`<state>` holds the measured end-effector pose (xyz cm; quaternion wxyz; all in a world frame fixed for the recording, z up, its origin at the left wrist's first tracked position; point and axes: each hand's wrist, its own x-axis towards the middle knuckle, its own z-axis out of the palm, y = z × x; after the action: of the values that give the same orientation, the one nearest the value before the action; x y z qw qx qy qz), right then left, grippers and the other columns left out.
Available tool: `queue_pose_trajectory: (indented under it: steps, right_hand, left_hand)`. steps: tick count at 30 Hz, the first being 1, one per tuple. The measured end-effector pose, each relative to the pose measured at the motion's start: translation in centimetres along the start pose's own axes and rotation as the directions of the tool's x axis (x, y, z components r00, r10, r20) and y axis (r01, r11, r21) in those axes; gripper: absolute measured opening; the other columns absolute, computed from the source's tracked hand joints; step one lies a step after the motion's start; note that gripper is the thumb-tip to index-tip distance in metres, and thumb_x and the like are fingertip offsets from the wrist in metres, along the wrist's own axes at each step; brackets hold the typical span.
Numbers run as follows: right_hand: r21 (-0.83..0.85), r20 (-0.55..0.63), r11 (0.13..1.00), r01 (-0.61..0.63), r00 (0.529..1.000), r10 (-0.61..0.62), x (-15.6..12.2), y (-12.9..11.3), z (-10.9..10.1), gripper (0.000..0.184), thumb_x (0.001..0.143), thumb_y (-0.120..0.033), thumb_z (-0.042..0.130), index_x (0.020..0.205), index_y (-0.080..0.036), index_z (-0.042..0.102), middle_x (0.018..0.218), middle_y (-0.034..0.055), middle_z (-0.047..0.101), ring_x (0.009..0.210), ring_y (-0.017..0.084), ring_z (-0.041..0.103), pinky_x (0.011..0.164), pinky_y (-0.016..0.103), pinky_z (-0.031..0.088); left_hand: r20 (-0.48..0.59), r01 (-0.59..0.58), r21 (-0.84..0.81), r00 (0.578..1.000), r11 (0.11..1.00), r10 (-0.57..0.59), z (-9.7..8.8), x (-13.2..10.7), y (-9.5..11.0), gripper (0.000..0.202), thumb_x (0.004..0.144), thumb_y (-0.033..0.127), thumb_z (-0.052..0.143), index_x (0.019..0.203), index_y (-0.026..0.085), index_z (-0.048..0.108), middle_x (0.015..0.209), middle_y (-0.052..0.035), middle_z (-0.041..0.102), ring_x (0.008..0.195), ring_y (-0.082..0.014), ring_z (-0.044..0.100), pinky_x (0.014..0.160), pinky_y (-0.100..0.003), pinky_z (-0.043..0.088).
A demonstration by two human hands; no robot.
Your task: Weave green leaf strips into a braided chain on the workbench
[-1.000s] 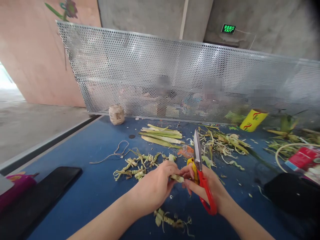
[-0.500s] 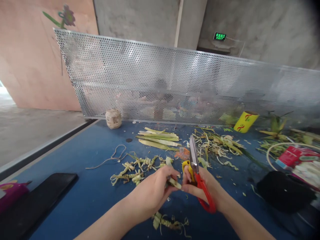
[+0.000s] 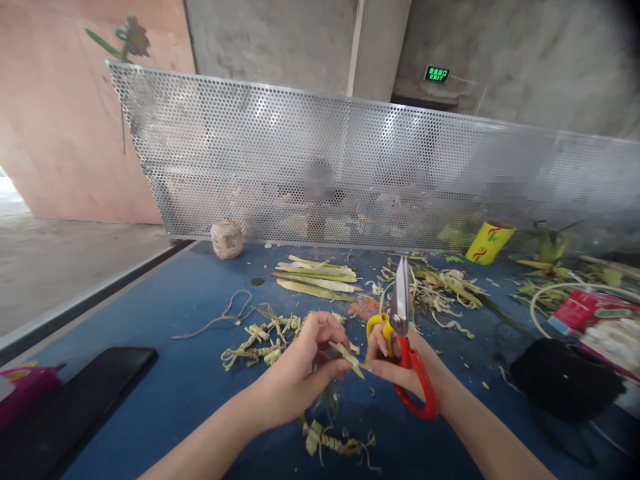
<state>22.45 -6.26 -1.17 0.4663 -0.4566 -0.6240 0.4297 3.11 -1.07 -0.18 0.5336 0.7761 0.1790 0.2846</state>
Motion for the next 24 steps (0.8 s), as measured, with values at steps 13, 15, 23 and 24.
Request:
queue_pose_trajectory:
  steps: [13, 15, 23, 24]
  right_hand:
    - [-0.224, -0.162, 0.974, -0.038, 0.987, 0.002, -0.6, -0.1, 0.5, 0.023, 0.071, -0.028, 0.062, 0.08, -0.021, 0.042, 0.071, -0.0031, 0.04, 0.059, 0.01, 0.039, 0.058, 0.024, 0.04]
    - [-0.274, -0.163, 0.956, -0.109, 0.984, 0.066, -0.9, -0.2, 0.6, 0.028, 0.07, -0.035, 0.062, 0.084, -0.022, 0.043, 0.072, -0.0024, 0.041, 0.063, 0.012, 0.041, 0.06, 0.024, 0.041]
    - [-0.279, -0.002, 0.948, -0.15, 0.988, 0.156, -1.1, -0.9, 0.2, 0.027, 0.075, -0.04, 0.058, 0.084, -0.019, 0.043, 0.074, -0.0026, 0.041, 0.063, 0.01, 0.037, 0.063, 0.024, 0.04]
    - [-0.268, 0.019, 0.951, -0.155, 0.986, 0.166, -1.1, -0.9, 0.2, 0.027, 0.075, -0.039, 0.059, 0.083, -0.019, 0.043, 0.073, -0.0031, 0.04, 0.062, 0.01, 0.036, 0.062, 0.024, 0.04]
  left_hand:
    - [-0.344, -0.191, -0.344, 0.936, 0.919, 0.066, -1.0, 0.9, 0.5, 0.039, 0.073, 0.016, 0.063, 0.105, 0.019, 0.041, 0.081, -0.0007, 0.06, 0.08, -0.0128, 0.061, 0.071, -0.025, 0.048]
    - [-0.423, -0.276, -0.279, 0.895, 0.92, 0.14, -1.4, 0.8, 0.8, 0.041, 0.073, 0.01, 0.062, 0.107, 0.02, 0.041, 0.082, -0.0003, 0.062, 0.083, -0.0126, 0.061, 0.073, -0.025, 0.049]
    - [-0.63, -0.454, -0.05, 0.705, 0.889, 0.325, -2.3, 0.4, 1.9, 0.051, 0.068, 0.0, 0.063, 0.109, 0.022, 0.042, 0.077, 0.0031, 0.067, 0.089, -0.0121, 0.062, 0.089, -0.027, 0.048]
    - [-0.638, -0.454, -0.045, 0.698, 0.89, 0.324, -2.3, 0.4, 1.9, 0.05, 0.067, 0.001, 0.063, 0.108, 0.022, 0.042, 0.076, 0.0031, 0.067, 0.089, -0.0122, 0.063, 0.088, -0.028, 0.048]
